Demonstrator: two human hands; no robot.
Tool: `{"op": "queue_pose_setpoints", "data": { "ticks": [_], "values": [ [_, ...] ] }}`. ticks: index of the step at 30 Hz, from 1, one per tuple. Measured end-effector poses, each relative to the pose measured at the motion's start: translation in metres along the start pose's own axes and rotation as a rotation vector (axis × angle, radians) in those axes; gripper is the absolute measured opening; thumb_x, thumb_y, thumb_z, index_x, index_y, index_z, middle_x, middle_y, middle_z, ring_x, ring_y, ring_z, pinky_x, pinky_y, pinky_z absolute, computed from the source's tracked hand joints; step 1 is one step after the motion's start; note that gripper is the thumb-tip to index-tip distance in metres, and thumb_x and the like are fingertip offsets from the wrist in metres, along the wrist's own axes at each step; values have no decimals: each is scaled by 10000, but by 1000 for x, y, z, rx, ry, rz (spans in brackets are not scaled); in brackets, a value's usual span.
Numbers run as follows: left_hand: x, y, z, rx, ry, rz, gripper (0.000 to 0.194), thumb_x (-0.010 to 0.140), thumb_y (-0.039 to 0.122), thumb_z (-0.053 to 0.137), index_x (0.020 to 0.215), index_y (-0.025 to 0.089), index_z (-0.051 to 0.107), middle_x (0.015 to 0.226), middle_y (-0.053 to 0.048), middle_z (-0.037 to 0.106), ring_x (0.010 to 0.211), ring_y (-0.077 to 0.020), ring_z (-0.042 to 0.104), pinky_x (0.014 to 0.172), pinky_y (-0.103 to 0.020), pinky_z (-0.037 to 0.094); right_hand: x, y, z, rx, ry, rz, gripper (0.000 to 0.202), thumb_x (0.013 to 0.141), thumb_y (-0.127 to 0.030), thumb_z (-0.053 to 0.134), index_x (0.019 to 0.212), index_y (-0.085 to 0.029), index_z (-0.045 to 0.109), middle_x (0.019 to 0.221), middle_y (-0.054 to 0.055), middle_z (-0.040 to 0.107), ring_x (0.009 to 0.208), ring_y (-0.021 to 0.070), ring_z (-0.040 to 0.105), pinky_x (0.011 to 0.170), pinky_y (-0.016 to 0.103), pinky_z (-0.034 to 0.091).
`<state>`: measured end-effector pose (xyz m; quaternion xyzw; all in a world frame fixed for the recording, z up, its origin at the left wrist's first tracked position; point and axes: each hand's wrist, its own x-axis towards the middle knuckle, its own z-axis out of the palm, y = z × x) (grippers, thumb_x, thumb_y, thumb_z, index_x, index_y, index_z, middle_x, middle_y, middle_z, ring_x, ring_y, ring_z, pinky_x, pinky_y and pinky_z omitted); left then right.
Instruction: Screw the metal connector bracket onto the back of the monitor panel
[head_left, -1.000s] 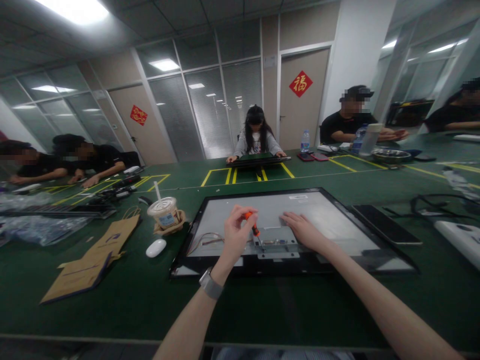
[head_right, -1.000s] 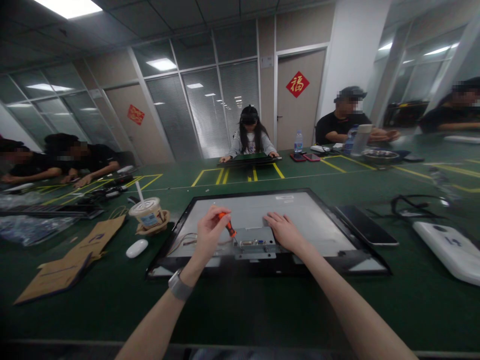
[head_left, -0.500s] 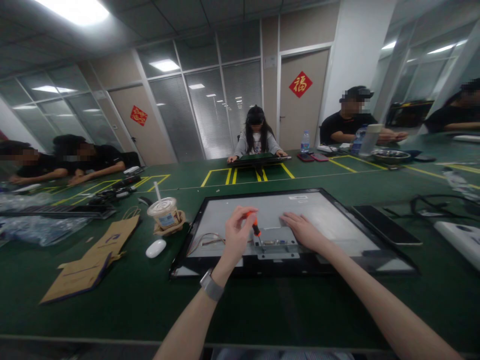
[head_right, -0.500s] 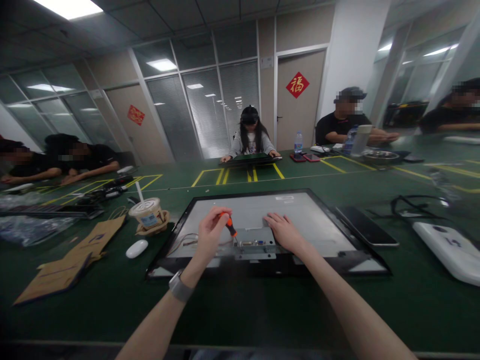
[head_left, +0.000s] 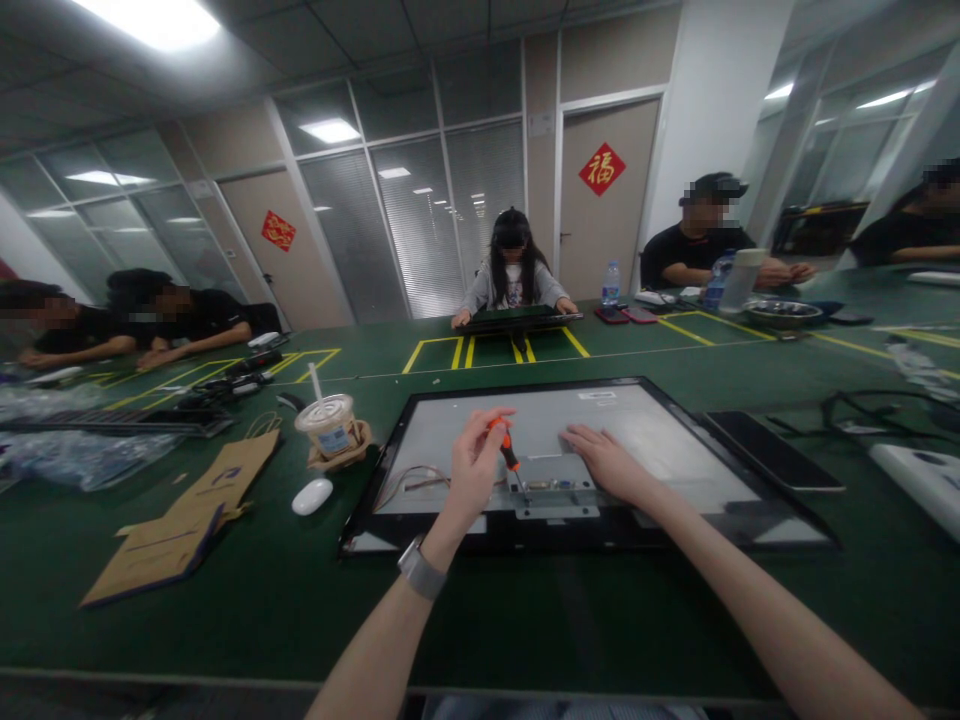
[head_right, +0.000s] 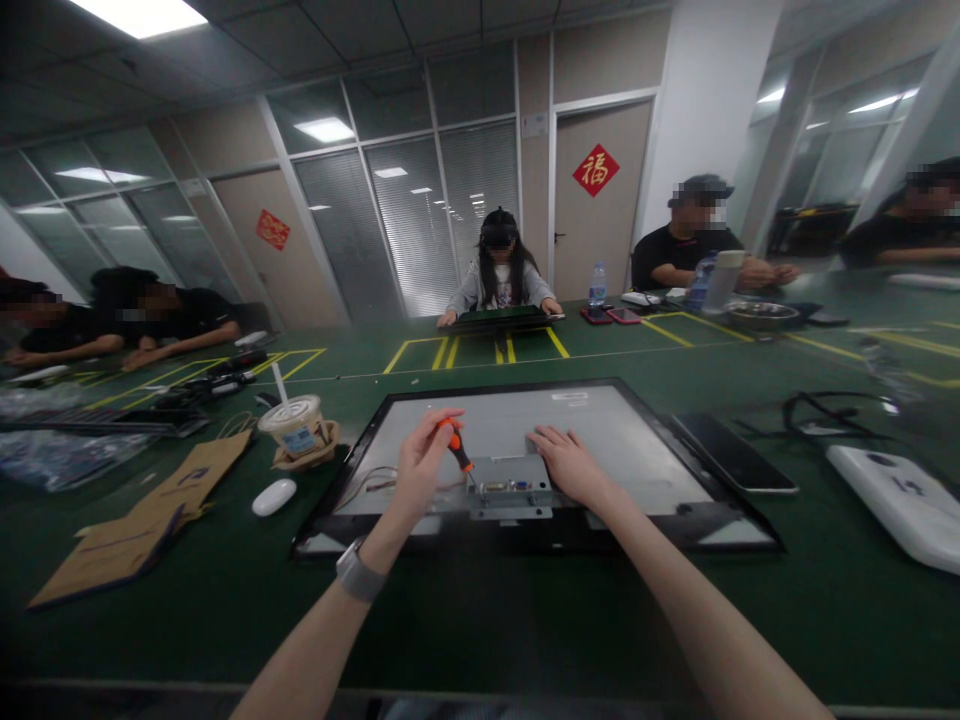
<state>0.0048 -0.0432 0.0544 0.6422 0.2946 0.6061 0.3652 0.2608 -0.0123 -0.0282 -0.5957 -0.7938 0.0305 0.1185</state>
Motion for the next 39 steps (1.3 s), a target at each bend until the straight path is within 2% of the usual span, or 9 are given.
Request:
{"op": "queue_pose_setpoints", "data": {
  "ticks": [4,8,11,15,21,24,27,32,39],
  "values": [
    [0,-3,-1,-86,-15,-29,348,951,475,597,1079,192,753,901,-68,710,858,-189,648,815,-310,523,1,1,2,-2,4,3,548,1007,-135,274,1491,-166,530,1585,170,467,1470,291,440,1196,555,321],
    [0,-3,1,-131,-35,-57,337,923,471,646,1071,189,759,959,-81,716,908,-196,655,837,-315,522,1,0,2,-18,5,-1,565,981,-95,291,1492,-150,528,1582,179,468,1468,297,443,1194,552,324],
    [-1,0,2,-74,-44,2,310,881,460,710,1023,194,781,964,-68,660,868,-172,624,784,-284,513,0,0,1,-24,-5,-3,571,981,-87,284,1498,-146,517,1587,178,461,1472,294,437,1196,553,322],
    [0,2,1,-15,-42,45,297,908,450,680,1009,195,793,843,-35,587,761,-148,578,703,-264,497,0,0,1,-12,19,-10,561,980,-94,304,1489,-159,532,1575,182,477,1463,303,449,1185,570,334],
    [0,-7,-1,-123,-56,-37,373,971,473,589,1141,178,742,939,-79,694,901,-196,648,843,-317,521,0,1,2,-19,14,-1,569,986,-95,280,1492,-161,532,1575,176,477,1463,298,451,1190,562,330],
    [-1,-9,0,-175,-59,-68,384,978,479,572,1136,169,735,969,-90,707,924,-204,660,877,-332,518,1,3,4,-23,32,-1,564,984,-101,299,1482,-194,546,1566,158,496,1453,290,465,1186,560,337],
    [-1,-6,1,-125,-49,-46,338,942,474,630,1044,178,760,973,-80,683,881,-181,641,823,-299,519,2,4,6,-30,39,-11,559,983,-108,314,1482,-207,544,1567,146,501,1451,282,469,1183,544,347],
    [-1,2,3,-31,-40,23,305,894,479,692,923,187,777,857,-32,586,705,-129,567,659,-250,496,1,4,5,-39,20,-25,583,963,-70,300,1498,-150,517,1577,180,475,1463,294,450,1183,552,345],
    [0,-7,0,-129,-34,-77,376,945,514,611,1070,186,745,923,-76,689,881,-201,655,821,-318,533,1,3,4,2,33,-4,535,1007,-139,290,1475,-162,549,1561,184,494,1454,301,463,1185,581,332]
  ]
}}
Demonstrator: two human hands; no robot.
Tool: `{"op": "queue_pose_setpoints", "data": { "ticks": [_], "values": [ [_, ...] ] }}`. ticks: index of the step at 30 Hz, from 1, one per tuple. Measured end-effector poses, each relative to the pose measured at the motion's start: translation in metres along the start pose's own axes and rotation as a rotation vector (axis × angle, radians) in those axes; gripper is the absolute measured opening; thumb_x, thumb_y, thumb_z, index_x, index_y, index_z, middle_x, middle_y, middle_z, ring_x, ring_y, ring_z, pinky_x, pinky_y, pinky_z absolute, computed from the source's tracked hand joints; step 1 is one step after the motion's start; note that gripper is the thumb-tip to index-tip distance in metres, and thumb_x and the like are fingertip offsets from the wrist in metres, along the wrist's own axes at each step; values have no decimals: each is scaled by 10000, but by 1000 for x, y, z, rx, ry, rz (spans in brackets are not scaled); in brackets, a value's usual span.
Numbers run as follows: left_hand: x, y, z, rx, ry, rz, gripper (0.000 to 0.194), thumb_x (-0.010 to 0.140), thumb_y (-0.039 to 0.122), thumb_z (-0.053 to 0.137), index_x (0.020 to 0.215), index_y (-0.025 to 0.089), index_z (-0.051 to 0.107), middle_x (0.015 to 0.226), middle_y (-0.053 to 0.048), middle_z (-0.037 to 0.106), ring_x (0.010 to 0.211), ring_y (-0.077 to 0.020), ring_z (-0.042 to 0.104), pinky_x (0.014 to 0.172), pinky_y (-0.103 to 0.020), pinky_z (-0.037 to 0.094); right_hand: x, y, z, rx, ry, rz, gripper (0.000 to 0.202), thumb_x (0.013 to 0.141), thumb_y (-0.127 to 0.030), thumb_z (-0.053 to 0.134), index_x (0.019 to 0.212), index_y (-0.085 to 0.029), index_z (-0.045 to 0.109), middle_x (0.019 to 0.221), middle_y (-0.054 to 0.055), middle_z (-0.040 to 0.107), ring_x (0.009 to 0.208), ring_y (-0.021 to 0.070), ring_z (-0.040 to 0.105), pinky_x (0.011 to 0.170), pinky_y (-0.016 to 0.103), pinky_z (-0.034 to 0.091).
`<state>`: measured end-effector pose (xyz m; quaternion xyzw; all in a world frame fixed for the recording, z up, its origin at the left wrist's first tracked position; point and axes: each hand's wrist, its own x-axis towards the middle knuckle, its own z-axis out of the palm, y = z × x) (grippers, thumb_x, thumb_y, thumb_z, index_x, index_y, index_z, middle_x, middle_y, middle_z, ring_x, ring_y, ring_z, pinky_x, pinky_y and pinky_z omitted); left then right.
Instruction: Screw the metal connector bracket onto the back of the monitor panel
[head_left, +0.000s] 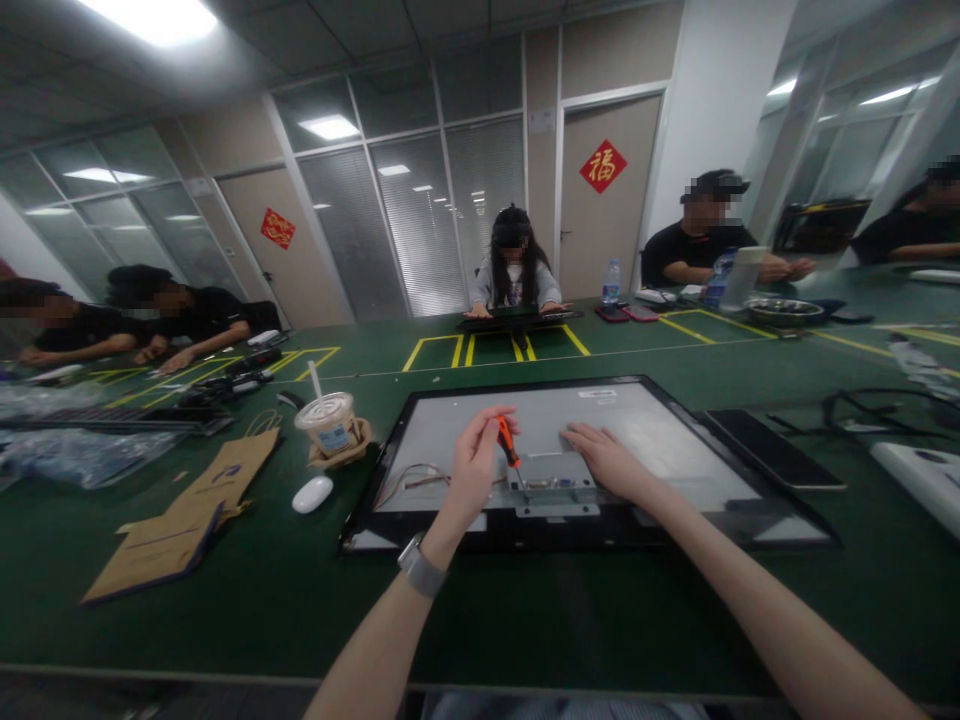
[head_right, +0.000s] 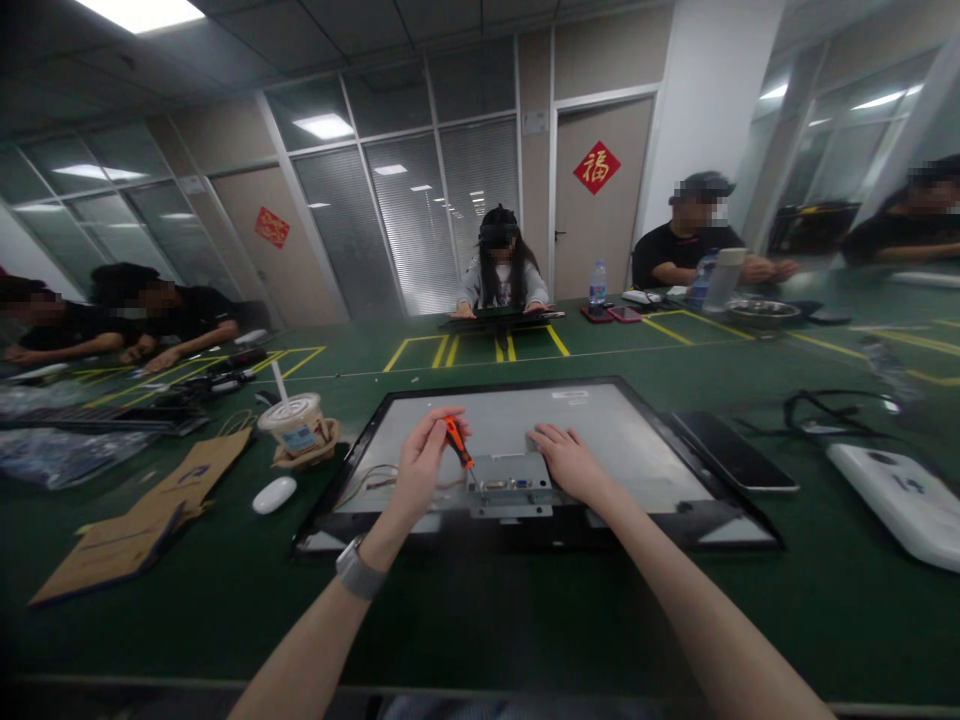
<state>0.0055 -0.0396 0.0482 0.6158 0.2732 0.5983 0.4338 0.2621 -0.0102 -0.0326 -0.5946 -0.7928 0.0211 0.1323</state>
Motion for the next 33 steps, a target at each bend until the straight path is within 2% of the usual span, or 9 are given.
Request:
{"op": "queue_pose_setpoints", "data": {
  "ticks": [3,8,11,15,21,25,29,33],
  "values": [
    [0,-1,1,-23,0,-9,366,928,515,633,1020,182,750,909,-78,689,873,-202,649,812,-318,535,0,1,0,-12,-12,-1,553,991,-115,295,1487,-170,533,1572,174,483,1460,291,456,1190,573,326],
    [-1,6,4,73,8,95,298,866,486,721,904,198,786,884,-50,608,768,-151,584,692,-256,502,0,1,0,-45,-12,-14,582,964,-73,304,1498,-166,517,1581,172,472,1460,283,456,1188,549,340],
    [-2,9,4,107,-3,115,296,911,472,674,946,204,794,844,-38,578,759,-149,578,691,-255,499,0,0,0,-51,-14,-12,584,963,-63,301,1497,-157,518,1577,177,476,1460,286,456,1186,548,343],
    [-2,7,1,114,-12,91,310,960,453,616,1048,201,775,893,-53,642,833,-167,616,778,-280,512,0,0,-1,-32,-23,-8,572,979,-84,296,1502,-159,515,1583,174,467,1464,291,449,1189,555,336],
    [-1,-1,1,-49,-27,5,339,956,467,619,1079,181,752,951,-87,707,891,-196,669,823,-319,533,0,-1,-2,-18,-20,-3,578,972,-77,292,1495,-153,525,1576,178,474,1464,294,450,1196,566,320],
    [-2,-2,3,-118,-32,-12,334,944,446,633,1110,178,744,1073,-112,730,992,-227,675,873,-345,540,-1,-3,-4,-19,-28,0,569,985,-91,275,1494,-143,524,1581,191,462,1465,304,447,1190,585,319],
    [-3,2,3,-68,-61,7,336,937,456,645,1102,177,735,1032,-105,737,934,-216,686,835,-336,555,-1,-4,-5,-12,-42,6,571,978,-80,283,1494,-133,522,1586,192,456,1472,311,434,1189,587,319],
    [-3,2,2,16,-102,60,264,923,424,675,1025,191,746,965,-69,686,851,-179,673,761,-291,549,-1,-3,-3,-20,-39,5,572,976,-76,292,1497,-142,517,1589,186,456,1478,300,426,1196,562,319]
  ]
}}
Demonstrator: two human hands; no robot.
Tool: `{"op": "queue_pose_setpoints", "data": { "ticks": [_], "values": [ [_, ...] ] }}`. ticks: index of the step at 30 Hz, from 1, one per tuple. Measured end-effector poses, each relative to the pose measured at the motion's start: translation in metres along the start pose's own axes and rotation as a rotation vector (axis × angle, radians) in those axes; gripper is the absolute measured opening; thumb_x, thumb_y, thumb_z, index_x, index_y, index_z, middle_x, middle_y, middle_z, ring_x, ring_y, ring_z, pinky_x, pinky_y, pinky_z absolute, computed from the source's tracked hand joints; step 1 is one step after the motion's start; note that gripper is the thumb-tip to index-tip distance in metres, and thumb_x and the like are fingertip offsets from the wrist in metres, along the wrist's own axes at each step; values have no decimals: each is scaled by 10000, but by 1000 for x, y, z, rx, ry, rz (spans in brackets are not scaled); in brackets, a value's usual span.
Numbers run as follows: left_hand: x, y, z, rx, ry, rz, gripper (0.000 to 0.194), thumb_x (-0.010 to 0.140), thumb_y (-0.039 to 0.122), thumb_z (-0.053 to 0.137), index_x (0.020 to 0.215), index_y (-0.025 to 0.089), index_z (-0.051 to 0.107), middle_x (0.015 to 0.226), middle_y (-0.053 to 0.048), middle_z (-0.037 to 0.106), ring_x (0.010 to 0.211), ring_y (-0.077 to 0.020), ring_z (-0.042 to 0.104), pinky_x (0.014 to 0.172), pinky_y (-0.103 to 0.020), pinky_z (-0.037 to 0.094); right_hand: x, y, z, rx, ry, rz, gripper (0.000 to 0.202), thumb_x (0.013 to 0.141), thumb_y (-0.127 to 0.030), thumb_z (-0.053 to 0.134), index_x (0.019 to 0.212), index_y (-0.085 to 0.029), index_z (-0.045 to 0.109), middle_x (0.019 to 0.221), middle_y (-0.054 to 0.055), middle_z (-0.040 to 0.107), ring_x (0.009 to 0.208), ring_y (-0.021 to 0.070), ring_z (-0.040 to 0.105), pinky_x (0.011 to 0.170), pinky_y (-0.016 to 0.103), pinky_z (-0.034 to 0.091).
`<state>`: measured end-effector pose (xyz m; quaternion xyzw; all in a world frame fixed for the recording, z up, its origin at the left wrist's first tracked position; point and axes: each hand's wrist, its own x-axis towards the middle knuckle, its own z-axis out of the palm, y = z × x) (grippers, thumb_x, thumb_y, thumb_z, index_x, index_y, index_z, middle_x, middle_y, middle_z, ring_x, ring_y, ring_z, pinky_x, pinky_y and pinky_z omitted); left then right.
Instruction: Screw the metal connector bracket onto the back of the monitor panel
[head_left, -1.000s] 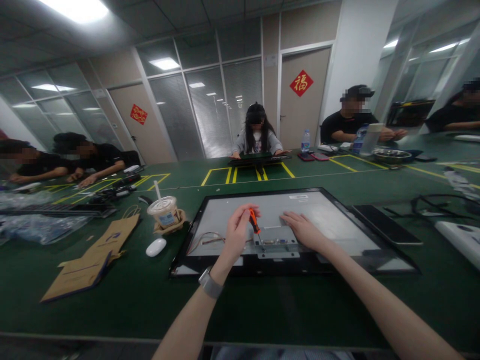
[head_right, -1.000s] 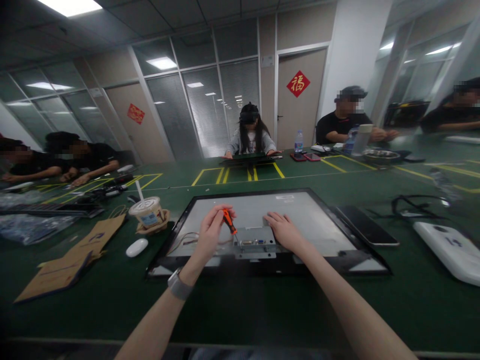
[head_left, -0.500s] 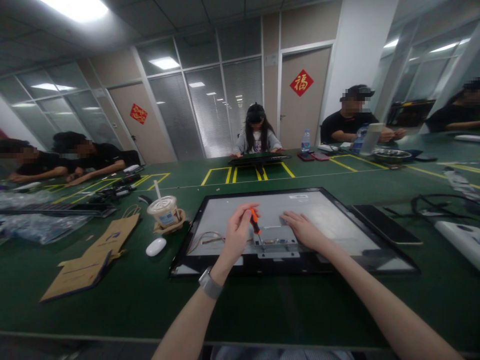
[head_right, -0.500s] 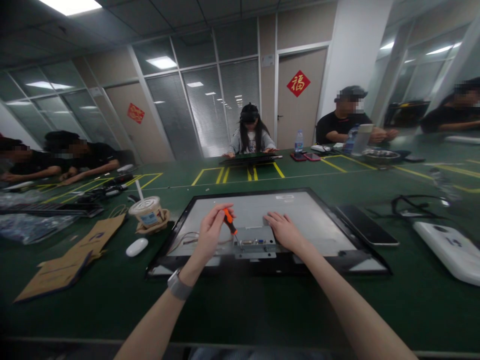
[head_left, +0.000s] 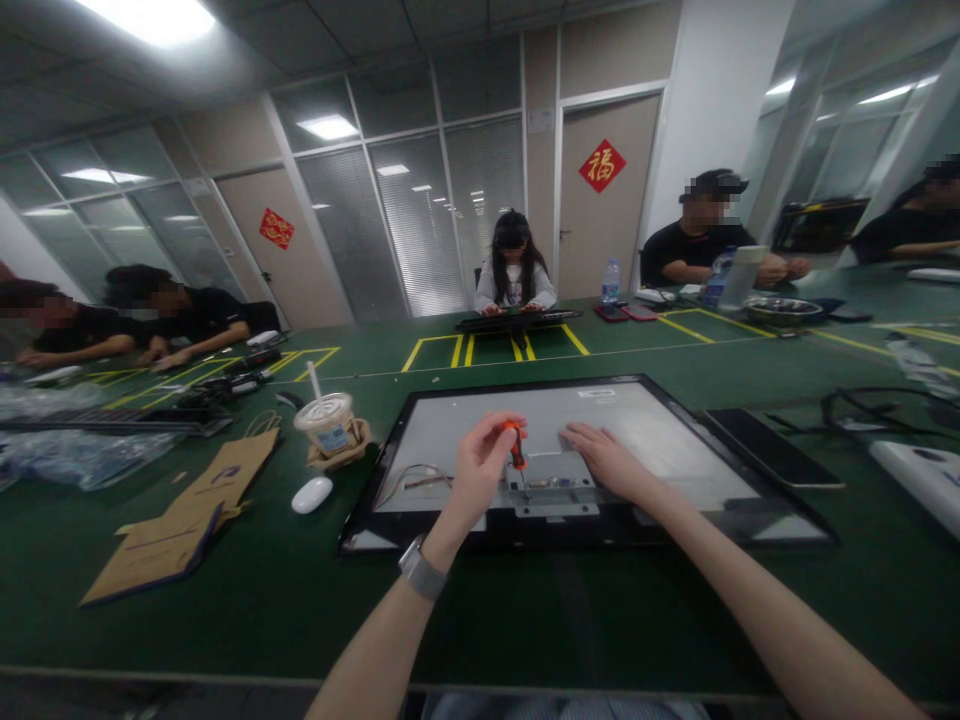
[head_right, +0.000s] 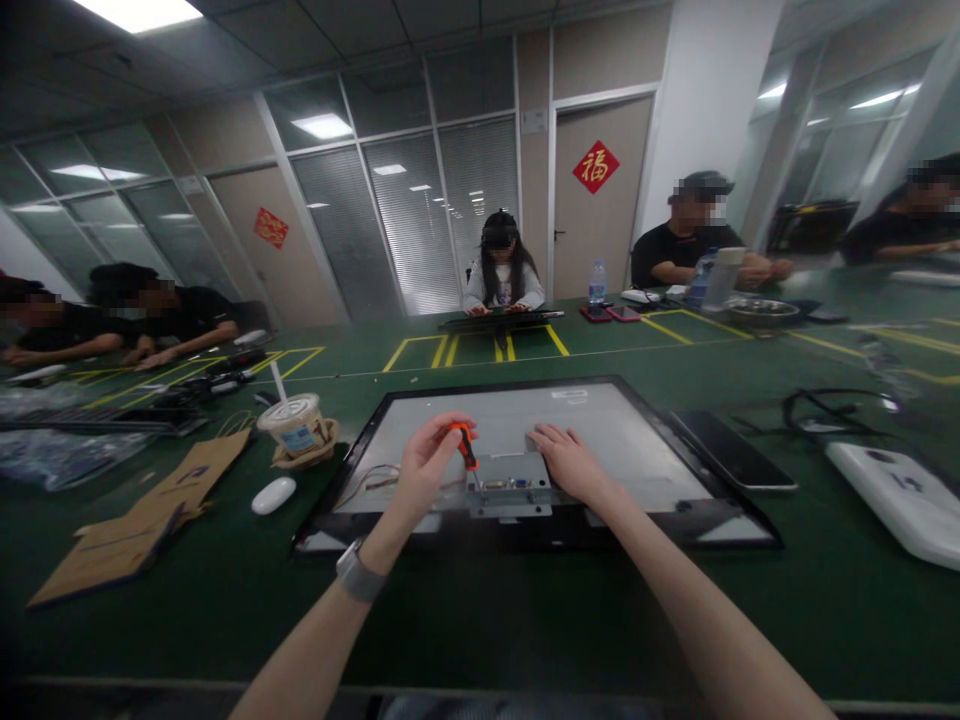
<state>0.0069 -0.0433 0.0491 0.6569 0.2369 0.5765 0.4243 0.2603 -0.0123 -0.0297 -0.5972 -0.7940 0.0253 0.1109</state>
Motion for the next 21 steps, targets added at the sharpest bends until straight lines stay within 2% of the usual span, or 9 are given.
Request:
{"op": "queue_pose_setpoints", "data": {
  "ticks": [3,6,11,14,17,21],
  "values": [
    [1,-1,1,70,46,61,217,867,398,743,937,192,759,840,-23,597,752,-141,613,703,-258,525,1,1,2,-13,10,-3,571,973,-74,300,1491,-153,525,1576,187,473,1472,295,437,1192,559,326],
    [1,-2,2,89,86,75,231,845,415,762,915,195,762,825,-13,570,721,-129,579,670,-243,511,1,2,2,-17,11,-10,580,967,-66,301,1501,-148,512,1580,186,469,1475,296,433,1193,561,325],
    [0,-1,2,61,119,29,309,978,436,575,1056,206,767,1069,-78,679,941,-178,649,842,-286,523,0,0,-1,-9,6,-2,562,981,-85,303,1493,-151,525,1584,179,464,1470,298,440,1194,556,328],
    [-1,0,2,33,116,-7,335,985,434,560,1126,195,747,1138,-102,709,982,-201,672,883,-317,529,0,-1,-1,-3,13,2,552,993,-95,293,1486,-151,535,1574,176,480,1464,296,449,1194,554,328],
    [-2,0,1,48,112,1,300,964,405,604,1115,189,747,1040,-96,726,948,-198,672,874,-322,535,0,0,0,-7,19,3,557,989,-89,296,1487,-159,535,1570,173,488,1460,291,456,1190,546,339],
    [0,-4,1,111,176,84,171,867,334,734,971,204,772,881,-37,629,800,-150,615,753,-268,526,0,1,2,-16,30,-19,575,965,-55,306,1487,-142,531,1564,190,488,1455,305,461,1179,564,350]
  ]
}}
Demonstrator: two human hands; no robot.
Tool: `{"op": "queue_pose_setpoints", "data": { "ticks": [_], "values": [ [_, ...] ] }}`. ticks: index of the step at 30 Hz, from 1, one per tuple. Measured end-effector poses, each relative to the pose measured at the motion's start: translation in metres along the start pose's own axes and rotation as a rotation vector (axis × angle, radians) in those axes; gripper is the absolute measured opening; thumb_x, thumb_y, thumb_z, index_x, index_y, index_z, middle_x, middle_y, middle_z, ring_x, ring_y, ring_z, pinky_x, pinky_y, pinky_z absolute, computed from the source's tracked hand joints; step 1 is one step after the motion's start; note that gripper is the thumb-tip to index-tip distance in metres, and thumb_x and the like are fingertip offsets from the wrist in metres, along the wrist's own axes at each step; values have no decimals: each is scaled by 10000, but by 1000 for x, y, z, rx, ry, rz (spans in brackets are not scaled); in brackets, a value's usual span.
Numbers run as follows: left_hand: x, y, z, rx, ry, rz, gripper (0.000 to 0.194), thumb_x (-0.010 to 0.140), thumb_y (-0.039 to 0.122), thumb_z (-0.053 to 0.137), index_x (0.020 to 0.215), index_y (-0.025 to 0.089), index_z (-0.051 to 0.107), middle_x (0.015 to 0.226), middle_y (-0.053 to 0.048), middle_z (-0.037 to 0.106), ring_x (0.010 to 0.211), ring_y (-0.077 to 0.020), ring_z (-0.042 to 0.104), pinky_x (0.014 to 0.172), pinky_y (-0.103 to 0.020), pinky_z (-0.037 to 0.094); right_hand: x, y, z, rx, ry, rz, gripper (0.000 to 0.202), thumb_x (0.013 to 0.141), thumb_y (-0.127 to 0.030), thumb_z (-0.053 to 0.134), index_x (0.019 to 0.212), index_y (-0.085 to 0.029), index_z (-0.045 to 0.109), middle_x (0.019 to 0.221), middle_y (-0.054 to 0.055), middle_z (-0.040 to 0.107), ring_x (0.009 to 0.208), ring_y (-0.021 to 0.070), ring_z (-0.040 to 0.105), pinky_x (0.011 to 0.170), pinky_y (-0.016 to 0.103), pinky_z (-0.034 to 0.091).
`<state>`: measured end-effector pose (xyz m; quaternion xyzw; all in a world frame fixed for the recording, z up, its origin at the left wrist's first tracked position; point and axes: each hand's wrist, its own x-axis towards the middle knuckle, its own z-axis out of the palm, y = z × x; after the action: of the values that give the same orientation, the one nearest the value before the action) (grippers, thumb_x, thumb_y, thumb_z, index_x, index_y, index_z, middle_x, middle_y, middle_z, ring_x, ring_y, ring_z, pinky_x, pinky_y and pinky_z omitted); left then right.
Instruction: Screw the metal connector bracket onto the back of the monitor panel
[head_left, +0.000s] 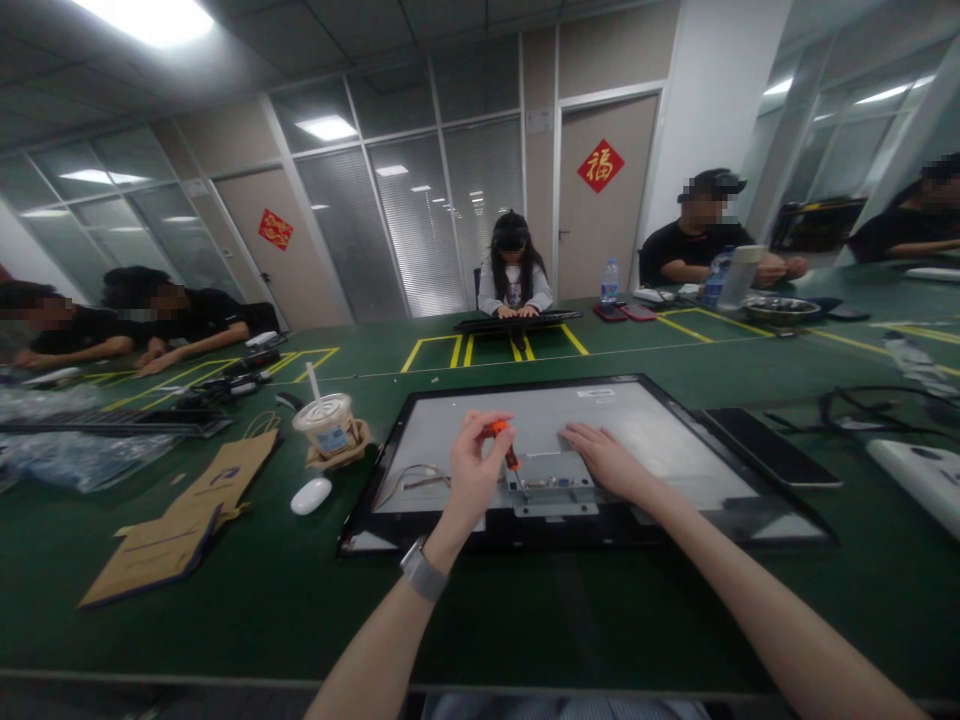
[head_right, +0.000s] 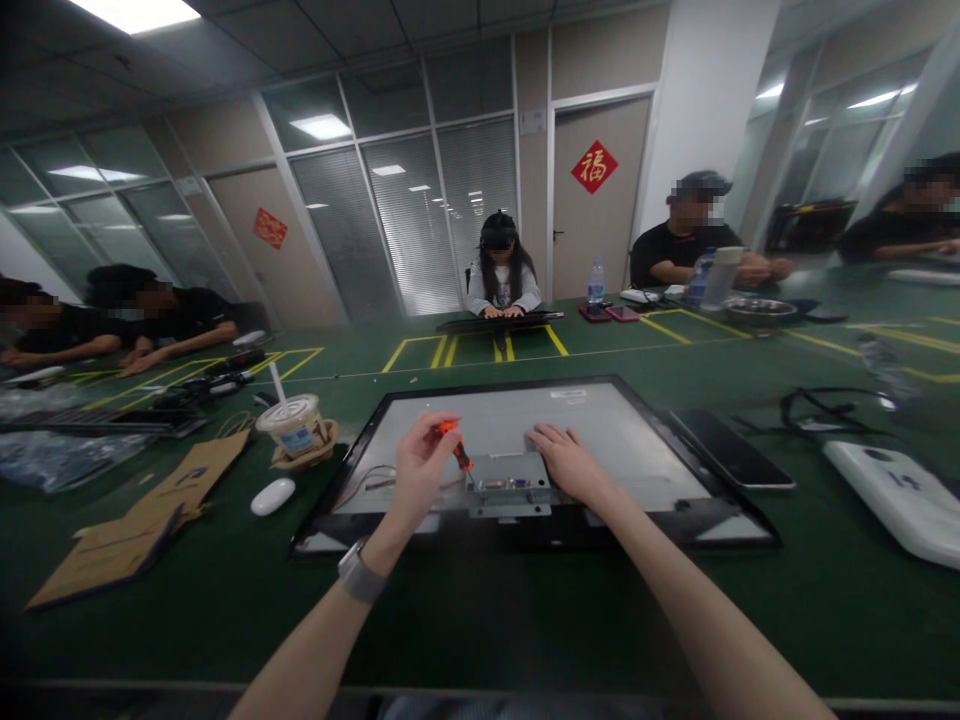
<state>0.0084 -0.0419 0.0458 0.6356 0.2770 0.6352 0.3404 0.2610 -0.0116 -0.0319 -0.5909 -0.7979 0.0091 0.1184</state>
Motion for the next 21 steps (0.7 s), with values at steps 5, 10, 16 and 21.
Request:
{"op": "queue_pose_setpoints", "data": {
  "ticks": [5,10,16,21],
  "values": [
    [1,0,3,40,101,35,131,810,334,787,826,208,755,842,-22,597,788,-147,591,752,-262,510,0,-1,-2,-30,-20,-2,568,978,-72,297,1498,-139,516,1581,184,469,1464,299,448,1182,547,349],
    [0,7,2,-3,62,-4,328,993,416,538,902,204,770,1048,-87,706,1045,-211,646,940,-326,501,0,-2,-4,-10,-34,14,572,985,-87,276,1503,-147,510,1592,178,453,1471,295,439,1186,554,338],
    [-1,4,-1,-24,9,-88,266,951,397,625,1031,186,764,968,-86,746,929,-202,682,875,-329,529,0,0,-2,13,-29,10,581,972,-81,290,1503,-163,513,1589,173,459,1476,290,432,1191,554,327],
    [0,1,-1,46,62,15,143,839,340,761,868,200,772,854,-29,639,773,-147,601,748,-264,503,0,2,-1,17,-15,-4,572,974,-85,302,1499,-157,518,1579,184,470,1472,291,438,1190,557,329]
  ]
}}
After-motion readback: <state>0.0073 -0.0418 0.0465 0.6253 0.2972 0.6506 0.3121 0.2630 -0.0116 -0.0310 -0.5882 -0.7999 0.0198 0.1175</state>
